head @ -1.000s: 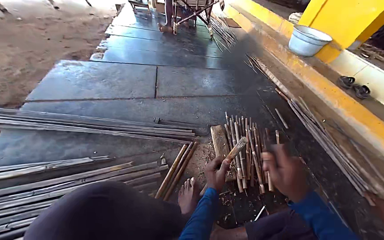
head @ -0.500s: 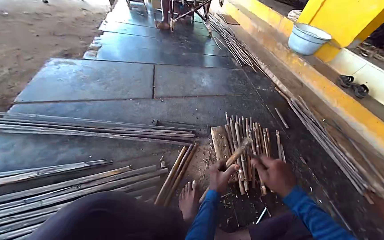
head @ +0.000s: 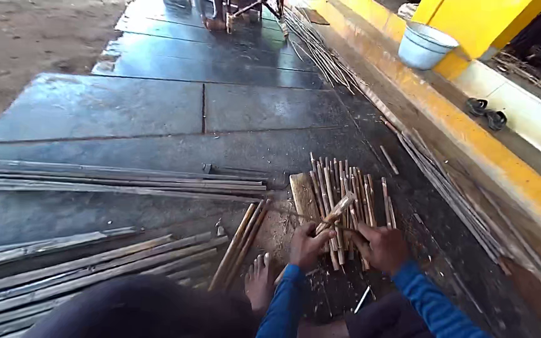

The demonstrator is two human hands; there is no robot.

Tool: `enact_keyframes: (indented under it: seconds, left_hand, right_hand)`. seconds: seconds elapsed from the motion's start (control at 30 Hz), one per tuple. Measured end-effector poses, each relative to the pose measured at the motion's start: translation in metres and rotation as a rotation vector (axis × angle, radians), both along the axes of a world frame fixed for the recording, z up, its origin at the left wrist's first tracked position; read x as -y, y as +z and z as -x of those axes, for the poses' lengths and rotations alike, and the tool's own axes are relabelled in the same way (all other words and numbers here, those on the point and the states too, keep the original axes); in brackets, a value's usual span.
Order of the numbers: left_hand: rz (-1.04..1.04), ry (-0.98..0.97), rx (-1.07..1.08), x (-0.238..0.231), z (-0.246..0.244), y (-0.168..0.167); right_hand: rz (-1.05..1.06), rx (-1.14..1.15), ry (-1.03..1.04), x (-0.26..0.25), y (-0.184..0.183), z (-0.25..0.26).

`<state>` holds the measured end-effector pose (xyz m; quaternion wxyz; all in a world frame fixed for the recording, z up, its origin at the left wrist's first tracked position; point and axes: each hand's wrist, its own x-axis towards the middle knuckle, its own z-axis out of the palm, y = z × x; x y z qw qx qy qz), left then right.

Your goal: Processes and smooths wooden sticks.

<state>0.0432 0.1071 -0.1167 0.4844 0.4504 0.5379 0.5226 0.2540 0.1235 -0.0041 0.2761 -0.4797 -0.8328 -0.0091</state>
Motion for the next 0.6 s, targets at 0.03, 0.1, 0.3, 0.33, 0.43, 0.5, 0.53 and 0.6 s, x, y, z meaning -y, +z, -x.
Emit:
enact_keyframes:
  seconds: [0.03, 0.1, 0.3, 0.33, 0.43, 0.5, 0.53, 0.6]
  left_hand:
    - [-0.024, -0.008, 0.018, -0.008, 0.002, 0.002]
    - [0.019, -0.013, 0.028, -0.007, 0.002, 0.002]
    - [-0.085, 0.056, -0.027, -0.017, 0.005, 0.006]
    - [-0.069, 0.072, -0.052, -0.008, 0.003, 0.003]
    - [-0.063, 0.027, -0.061, -0.003, -0.003, 0.000]
    - [-0.082, 0.009, -0.091, -0.016, 0.000, 0.000]
    - [-0.074, 0.019, -0.124, -0.015, -0.001, -0.003]
    - [-0.073, 0.017, -0.197, -0.006, -0.008, -0.009]
  right_hand:
    - [-0.020, -0.062, 0.009, -0.003, 0.010, 0.002]
    - [-0.005, -0.305, -0.001, 0.001, 0.018, 0.006]
    - [-0.023, -0.263, -0.006, -0.004, 0.005, 0.003]
    - [-0.006, -0.322, -0.040, 0.003, 0.003, 0.005]
    - [-0.023, -0.060, -0.048, 0.000, -0.022, -0.006]
    - [-0.064, -0.153, -0.005, -0.008, -0.002, -0.002]
    - [-0.060, -0.268, -0.013, -0.005, 0.006, 0.001]
    - [-0.030, -0.271, -0.088, -0.001, -0.003, -0.001]
